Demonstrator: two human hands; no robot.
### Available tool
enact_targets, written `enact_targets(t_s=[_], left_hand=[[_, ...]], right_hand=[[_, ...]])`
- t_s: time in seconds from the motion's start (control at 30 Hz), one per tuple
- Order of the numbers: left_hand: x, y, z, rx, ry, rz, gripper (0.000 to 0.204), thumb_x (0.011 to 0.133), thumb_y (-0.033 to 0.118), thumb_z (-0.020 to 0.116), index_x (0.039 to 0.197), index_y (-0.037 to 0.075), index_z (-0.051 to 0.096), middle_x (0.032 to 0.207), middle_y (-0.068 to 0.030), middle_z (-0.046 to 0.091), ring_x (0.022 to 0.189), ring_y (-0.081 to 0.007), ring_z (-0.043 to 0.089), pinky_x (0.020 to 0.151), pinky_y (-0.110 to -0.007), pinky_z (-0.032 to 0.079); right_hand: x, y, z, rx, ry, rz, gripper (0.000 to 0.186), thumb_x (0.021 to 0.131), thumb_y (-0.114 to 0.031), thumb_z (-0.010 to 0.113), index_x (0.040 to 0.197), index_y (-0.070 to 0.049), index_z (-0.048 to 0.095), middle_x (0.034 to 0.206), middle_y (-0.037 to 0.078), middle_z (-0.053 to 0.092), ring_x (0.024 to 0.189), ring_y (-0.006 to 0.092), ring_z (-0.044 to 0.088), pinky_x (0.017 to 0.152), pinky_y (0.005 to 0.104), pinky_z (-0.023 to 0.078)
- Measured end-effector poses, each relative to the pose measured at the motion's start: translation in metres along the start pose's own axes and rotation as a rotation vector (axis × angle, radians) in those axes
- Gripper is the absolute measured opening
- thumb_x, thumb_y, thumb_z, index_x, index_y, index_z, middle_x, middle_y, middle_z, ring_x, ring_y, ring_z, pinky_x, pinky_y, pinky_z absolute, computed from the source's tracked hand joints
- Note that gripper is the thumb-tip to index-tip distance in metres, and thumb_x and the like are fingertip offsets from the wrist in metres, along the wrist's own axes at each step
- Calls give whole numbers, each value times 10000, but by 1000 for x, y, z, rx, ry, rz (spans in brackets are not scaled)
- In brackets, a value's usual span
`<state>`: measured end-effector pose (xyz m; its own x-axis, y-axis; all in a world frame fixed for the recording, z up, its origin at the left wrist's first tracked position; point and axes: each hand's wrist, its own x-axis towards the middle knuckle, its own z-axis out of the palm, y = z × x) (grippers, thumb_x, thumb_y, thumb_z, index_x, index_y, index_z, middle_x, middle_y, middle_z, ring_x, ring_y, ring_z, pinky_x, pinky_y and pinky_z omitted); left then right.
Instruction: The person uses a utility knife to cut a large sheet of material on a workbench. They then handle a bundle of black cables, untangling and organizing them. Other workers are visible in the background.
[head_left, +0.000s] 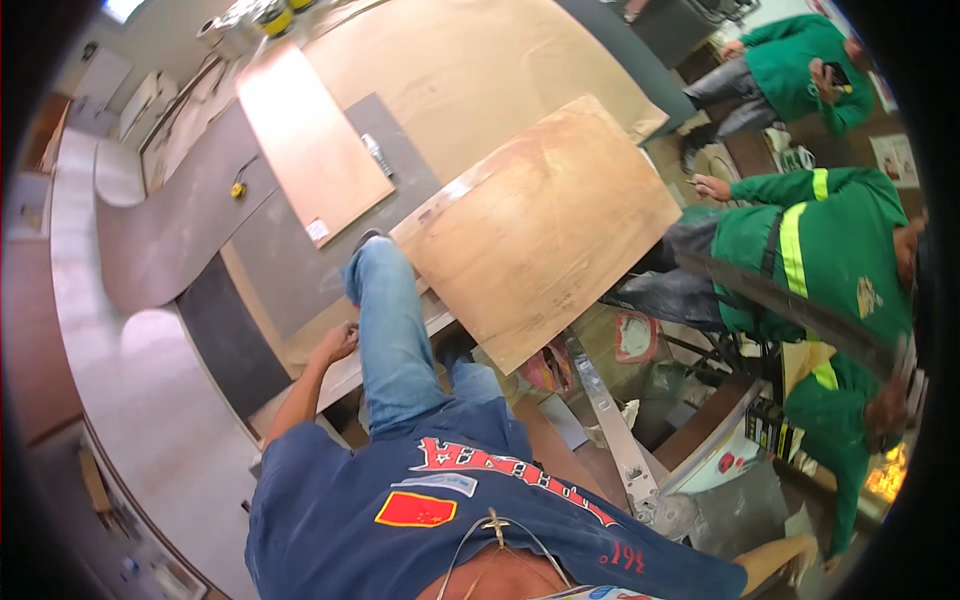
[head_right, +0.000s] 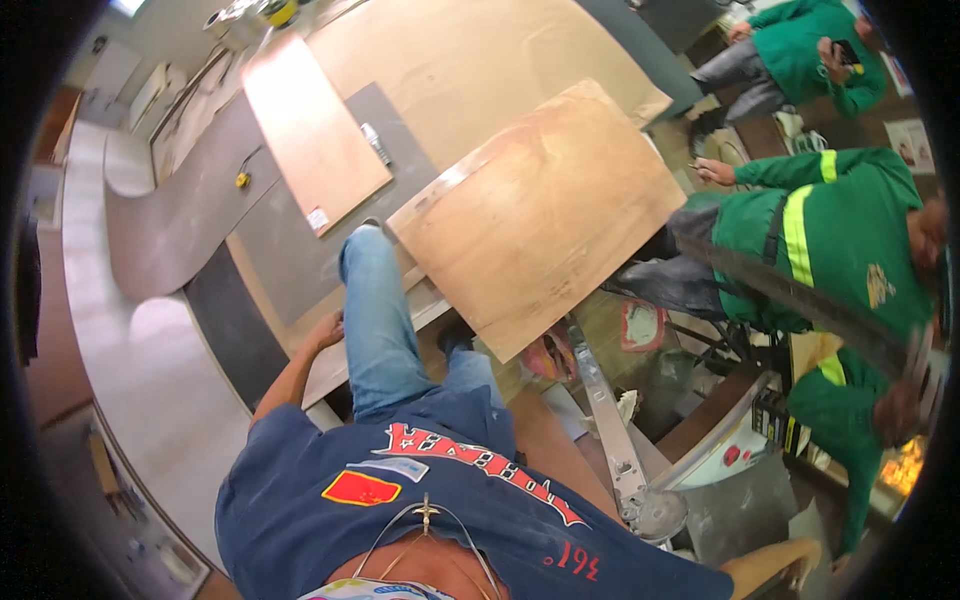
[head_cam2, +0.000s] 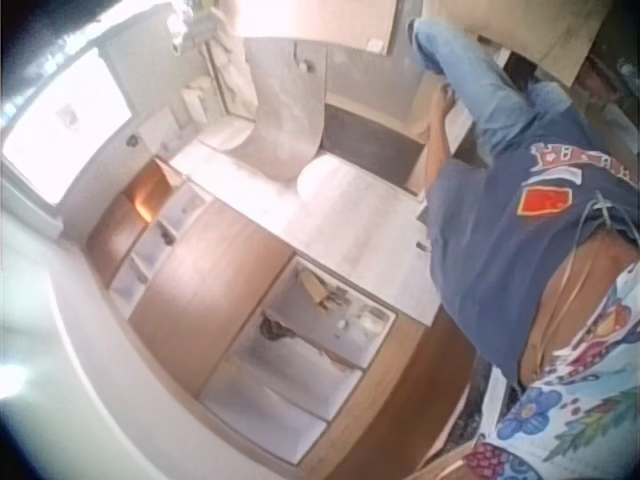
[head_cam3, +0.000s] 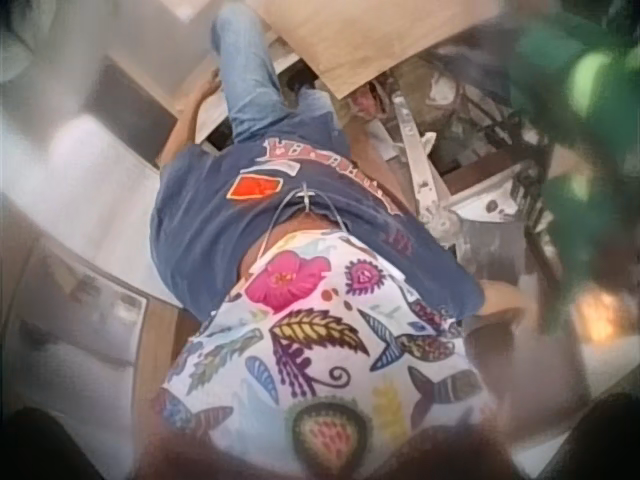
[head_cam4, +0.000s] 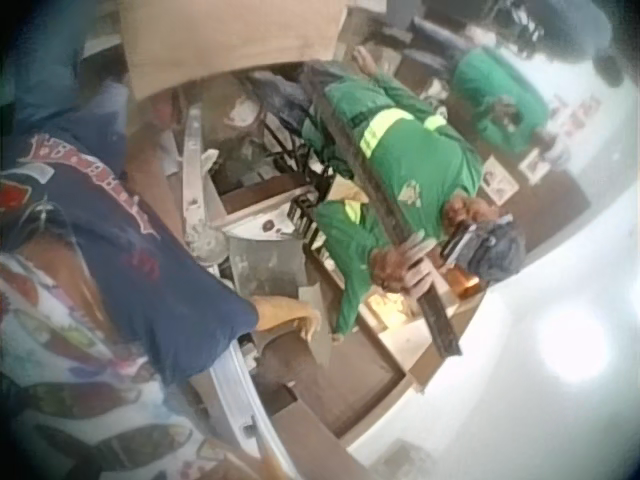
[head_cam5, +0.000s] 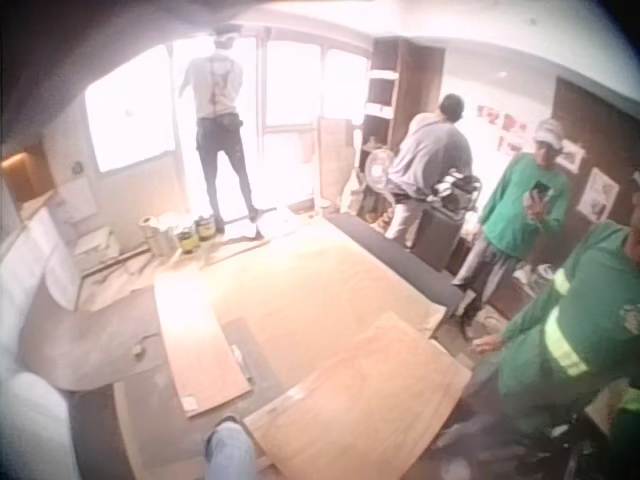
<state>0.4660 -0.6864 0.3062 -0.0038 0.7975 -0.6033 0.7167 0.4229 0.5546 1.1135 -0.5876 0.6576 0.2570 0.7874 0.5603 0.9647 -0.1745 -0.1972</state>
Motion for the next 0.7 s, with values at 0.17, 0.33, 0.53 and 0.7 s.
enact_targets(t_s=[0.17, 0.33, 0.53, 0.7], left_hand=[[-53, 11, 49, -104, -40, -185, 403, 884, 263, 553, 1184, 11, 649, 1019, -229, 700, 982, -354, 671, 883, -426, 509], [-99, 17, 99, -260, -89, -283, 409, 885, 273, 565, 1189, 10, 644, 1125, -216, 684, 1058, -348, 650, 918, -401, 501], [-114, 2, 162, -329, -162, -285, 508, 876, 410, 607, 1188, 10, 638, 1170, -211, 671, 1100, -349, 631, 941, -395, 487], [-110, -29, 159, -309, 83, 33, 536, 867, 455, 617, 1179, 19, 629, 1096, -232, 686, 1029, -358, 655, 875, -421, 490]], right_hand=[[10, -19, 14, 89, -27, -170, 222, 1023, -250, 416, 1157, -82, 474, 1060, 155, 602, 901, 324, 636, 796, 547, 546], [43, -36, 6, 141, 65, -399, 213, 1030, -244, 398, 1140, -71, 455, 1031, 166, 599, 871, 323, 639, 779, 538, 557], [91, -83, -44, 143, 320, -814, 205, 1038, -237, 376, 1119, -57, 432, 997, 178, 595, 835, 321, 641, 758, 527, 570], [123, -131, -101, 65, 570, -1134, 201, 1045, -232, 358, 1101, -46, 413, 968, 189, 592, 806, 320, 643, 742, 518, 581]])
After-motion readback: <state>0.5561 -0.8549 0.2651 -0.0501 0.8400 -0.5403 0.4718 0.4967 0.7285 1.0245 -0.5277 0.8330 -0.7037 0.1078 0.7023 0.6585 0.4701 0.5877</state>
